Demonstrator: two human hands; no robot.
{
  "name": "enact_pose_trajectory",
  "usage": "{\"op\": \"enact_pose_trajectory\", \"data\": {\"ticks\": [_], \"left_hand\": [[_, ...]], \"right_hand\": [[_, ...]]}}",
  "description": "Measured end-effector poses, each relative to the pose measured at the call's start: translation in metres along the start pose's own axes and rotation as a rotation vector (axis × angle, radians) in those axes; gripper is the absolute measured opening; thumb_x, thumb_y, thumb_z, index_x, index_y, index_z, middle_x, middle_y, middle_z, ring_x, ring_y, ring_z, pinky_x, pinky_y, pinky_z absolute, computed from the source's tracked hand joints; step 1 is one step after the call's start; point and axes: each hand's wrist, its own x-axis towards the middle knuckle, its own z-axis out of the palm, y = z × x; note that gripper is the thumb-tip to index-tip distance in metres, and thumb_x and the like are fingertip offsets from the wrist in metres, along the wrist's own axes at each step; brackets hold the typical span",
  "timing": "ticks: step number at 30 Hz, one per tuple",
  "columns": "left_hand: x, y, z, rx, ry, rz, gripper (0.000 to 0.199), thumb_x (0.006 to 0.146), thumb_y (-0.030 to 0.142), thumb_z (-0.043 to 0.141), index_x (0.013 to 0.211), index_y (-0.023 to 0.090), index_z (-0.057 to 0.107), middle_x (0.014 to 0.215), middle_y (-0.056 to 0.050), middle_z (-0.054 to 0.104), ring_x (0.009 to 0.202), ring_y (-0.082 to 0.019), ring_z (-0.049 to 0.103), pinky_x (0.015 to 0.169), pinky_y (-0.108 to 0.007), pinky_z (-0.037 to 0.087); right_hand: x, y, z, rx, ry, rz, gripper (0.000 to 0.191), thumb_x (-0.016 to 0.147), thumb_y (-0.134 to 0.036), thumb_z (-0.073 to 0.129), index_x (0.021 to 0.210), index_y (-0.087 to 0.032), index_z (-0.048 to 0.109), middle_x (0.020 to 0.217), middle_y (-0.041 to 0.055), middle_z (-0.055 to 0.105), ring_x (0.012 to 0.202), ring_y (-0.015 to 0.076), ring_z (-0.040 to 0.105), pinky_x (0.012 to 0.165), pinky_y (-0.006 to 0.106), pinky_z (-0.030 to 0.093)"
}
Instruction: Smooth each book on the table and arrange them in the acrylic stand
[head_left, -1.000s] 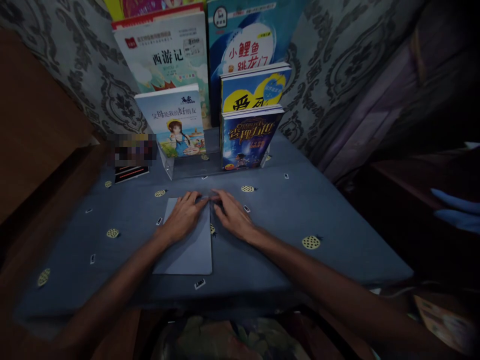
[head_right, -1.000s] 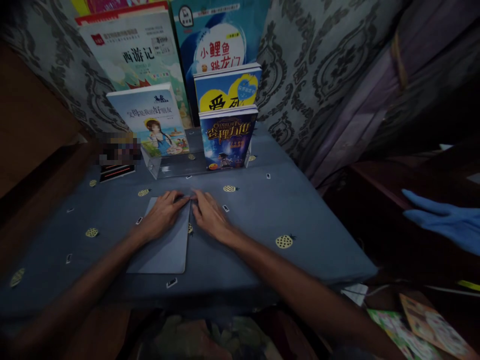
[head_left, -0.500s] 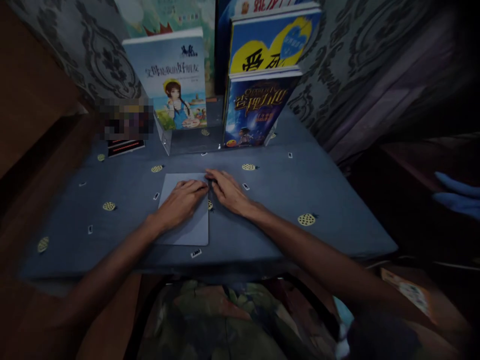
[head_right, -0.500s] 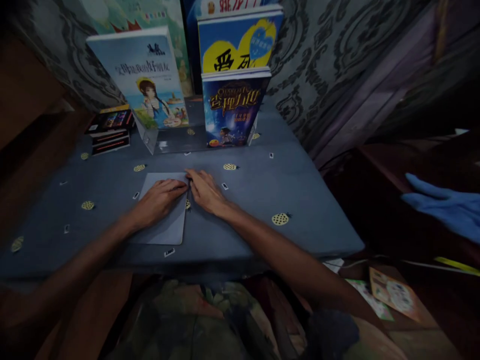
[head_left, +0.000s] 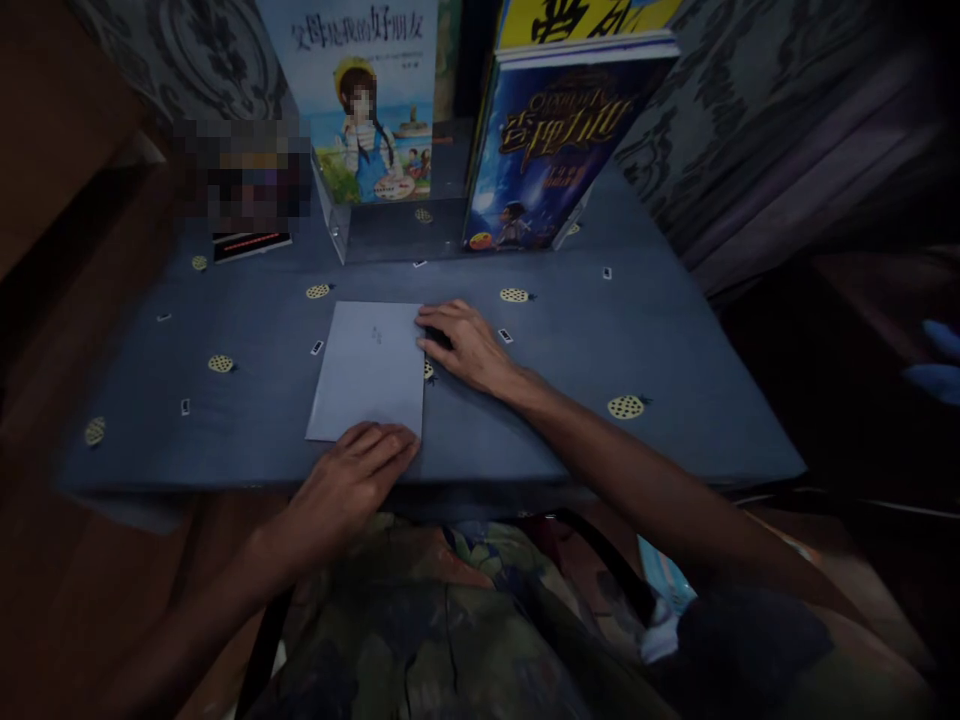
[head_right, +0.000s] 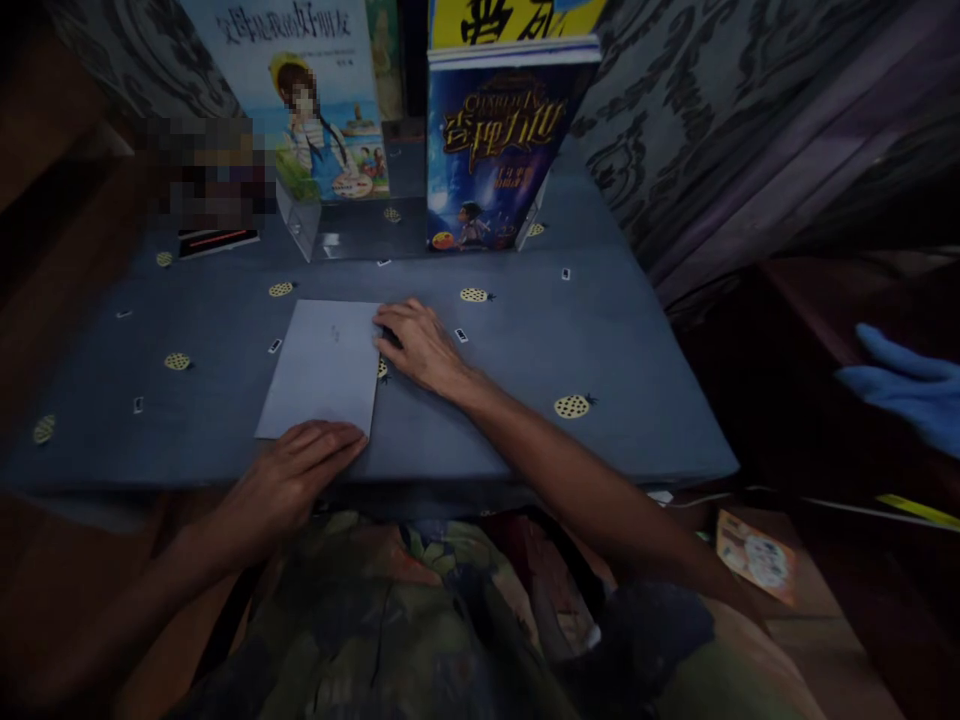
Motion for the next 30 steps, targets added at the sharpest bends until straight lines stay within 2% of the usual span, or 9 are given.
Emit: {"op": "enact_pose_trajectory", "data": {"ticks": [6,10,14,16,20,25,30], "left_hand": [[-0.01,0.025,0.019,0.19,0.064,-0.113,0.054,0.09,0.003,0.038,0.144,0.009,0.045,0.134,-0.018,0.062,0.126,-0.027,0.056,0.109,-0.046,0.043],[-0.023,0.027,0.026,0.203,0.127,-0.257,0.058,0.089,0.003,0.04,0.146,0.011,0.042,0.134,-0.017,0.061,0.126,-0.029,0.056,0.108,-0.047,0.045],[-0.046,0.016,0.017,0.182,0.21,-0.431,0.072,0.083,-0.003,0.038,0.152,0.018,0.034,0.132,-0.014,0.062,0.123,-0.029,0.057,0.102,-0.047,0.052],[-0.056,0.011,0.008,0.184,0.203,-0.471,0.074,0.084,-0.003,0.037,0.154,0.021,0.031,0.133,-0.013,0.061,0.122,-0.028,0.058,0.1,-0.046,0.054],[-0.064,0.007,-0.003,0.201,0.172,-0.499,0.072,0.088,-0.001,0.036,0.155,0.025,0.029,0.133,-0.012,0.061,0.121,-0.027,0.06,0.1,-0.047,0.056],[-0.065,0.003,0.001,0.183,0.189,-0.483,0.067,0.089,0.0,0.038,0.152,0.023,0.036,0.13,-0.013,0.063,0.12,-0.029,0.06,0.1,-0.05,0.056],[-0.062,-0.004,0.003,0.149,0.218,-0.438,0.062,0.089,-0.002,0.036,0.146,0.022,0.047,0.128,-0.012,0.064,0.116,-0.027,0.062,0.097,-0.046,0.059]], "right_hand": [[-0.002,-0.002,-0.001,-0.028,-0.001,0.008,0.033,0.094,-0.032,0.06,0.123,-0.019,0.068,0.133,0.0104,0.065,0.124,0.0321,0.055,0.103,0.052,0.043],[-0.003,-0.002,-0.001,-0.023,-0.009,0.01,0.035,0.093,-0.034,0.063,0.125,-0.021,0.068,0.135,0.0108,0.064,0.125,0.0333,0.054,0.104,0.055,0.042],[-0.003,-0.001,-0.001,-0.01,-0.013,0.019,0.036,0.092,-0.034,0.064,0.125,-0.021,0.068,0.135,0.0114,0.064,0.126,0.0339,0.054,0.103,0.058,0.044],[-0.003,-0.002,-0.001,-0.006,-0.008,0.022,0.035,0.092,-0.035,0.064,0.124,-0.022,0.068,0.134,0.0107,0.065,0.125,0.0338,0.055,0.103,0.059,0.044],[-0.003,-0.003,-0.002,0.001,-0.006,0.017,0.035,0.091,-0.035,0.065,0.125,-0.024,0.068,0.134,0.0097,0.065,0.125,0.0333,0.055,0.104,0.059,0.044],[-0.003,-0.003,-0.002,-0.018,-0.003,0.011,0.036,0.091,-0.034,0.064,0.124,-0.021,0.069,0.134,0.012,0.065,0.123,0.034,0.057,0.101,0.059,0.046],[-0.002,-0.002,0.0,-0.025,0.009,0.007,0.035,0.091,-0.033,0.064,0.124,-0.022,0.069,0.133,0.0112,0.067,0.123,0.0333,0.057,0.1,0.058,0.046]]}}
